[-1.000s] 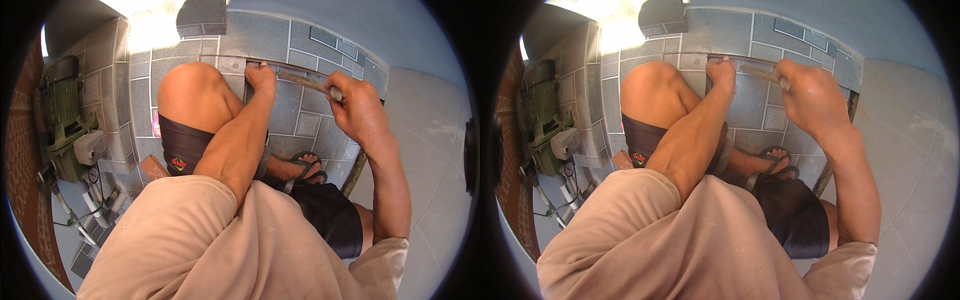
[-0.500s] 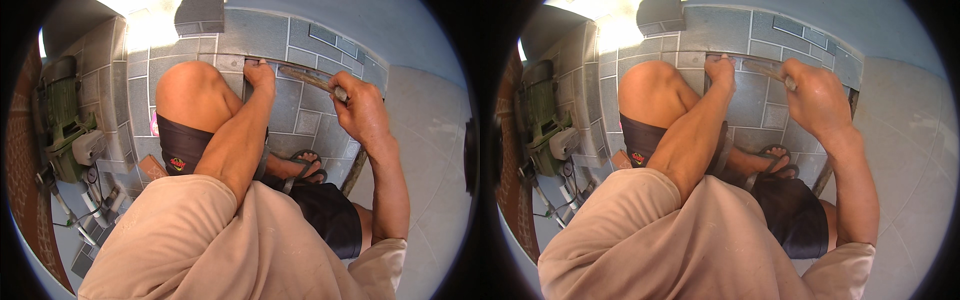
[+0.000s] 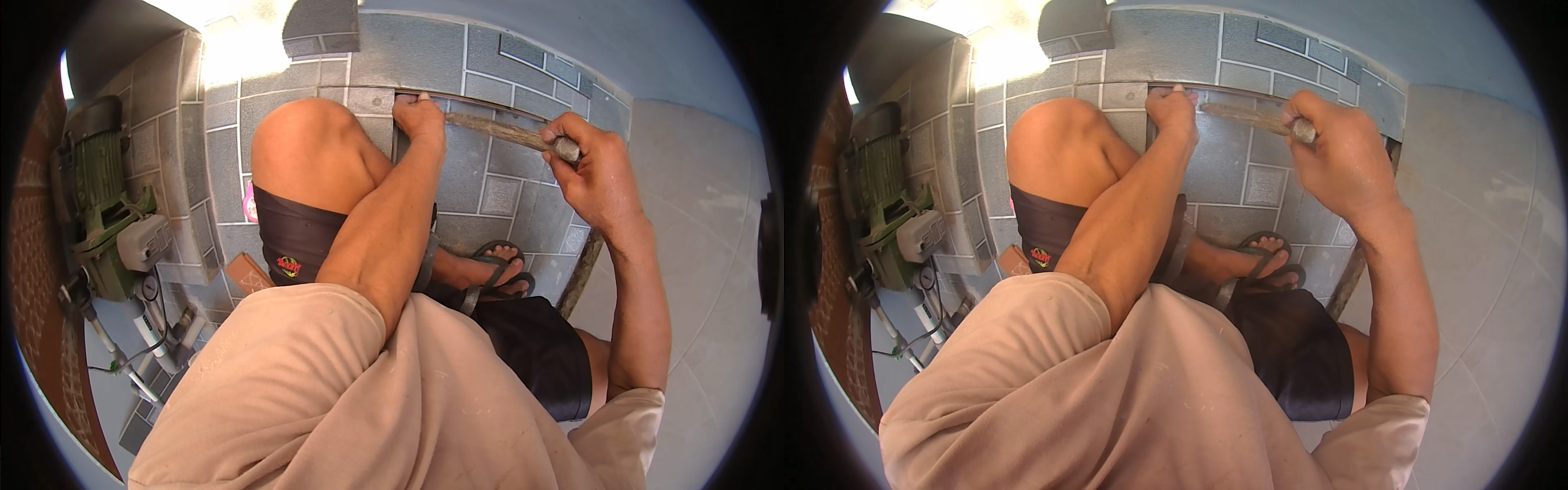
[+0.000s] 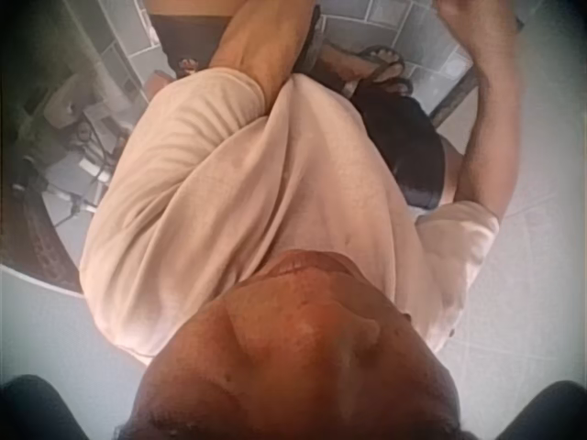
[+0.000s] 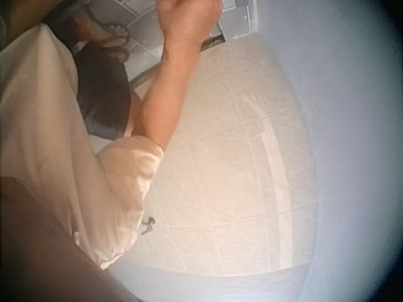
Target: The person sits on a tiled floor and uses a trowel to apply grout into the gaps between tiles. They then use a wooden stick to smooth and press the grout into the joints, ensuring even coverage.
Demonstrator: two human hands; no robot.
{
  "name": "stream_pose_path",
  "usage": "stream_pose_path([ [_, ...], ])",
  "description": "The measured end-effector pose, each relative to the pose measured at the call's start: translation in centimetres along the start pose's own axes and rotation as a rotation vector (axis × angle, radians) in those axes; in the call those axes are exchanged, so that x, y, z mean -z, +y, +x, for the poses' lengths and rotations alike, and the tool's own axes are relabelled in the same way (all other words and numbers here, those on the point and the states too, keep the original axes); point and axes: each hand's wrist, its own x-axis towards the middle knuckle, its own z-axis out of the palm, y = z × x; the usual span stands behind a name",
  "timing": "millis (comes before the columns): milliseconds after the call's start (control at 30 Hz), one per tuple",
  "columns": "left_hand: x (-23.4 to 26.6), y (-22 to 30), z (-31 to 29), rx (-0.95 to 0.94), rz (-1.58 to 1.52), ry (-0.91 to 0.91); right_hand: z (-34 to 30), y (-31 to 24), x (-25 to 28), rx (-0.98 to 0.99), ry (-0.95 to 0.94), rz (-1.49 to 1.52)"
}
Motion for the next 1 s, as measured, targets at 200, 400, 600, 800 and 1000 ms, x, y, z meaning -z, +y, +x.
stream_pose_path([
  [200,0.8,-0.1,-0.3,-0.049,-0.013,-0.051,-0.2,-0.3,-0.7,0.023,0.024,-0.067],
  [400,0.7,-0.4,0.1,-0.054,-0.001,-0.056,0.3,-0.6,-1.1,0.069,0.049,-0.022],
  [600,0.6,-0.4,0.3,-0.067,0.030,-0.040,0.5,-0.9,-0.3,-0.019,0.002,-0.073],
  [800,0.3,-0.6,0.4,-0.066,0.005,-0.018,-0.1,0.0,-0.1,-0.031,0.020,-0.034],
  [1000,0.1,-0.9,0.7,-0.059,-0.023,0.002,-0.4,0.4,-0.6,0.006,0.081,-0.011],
])
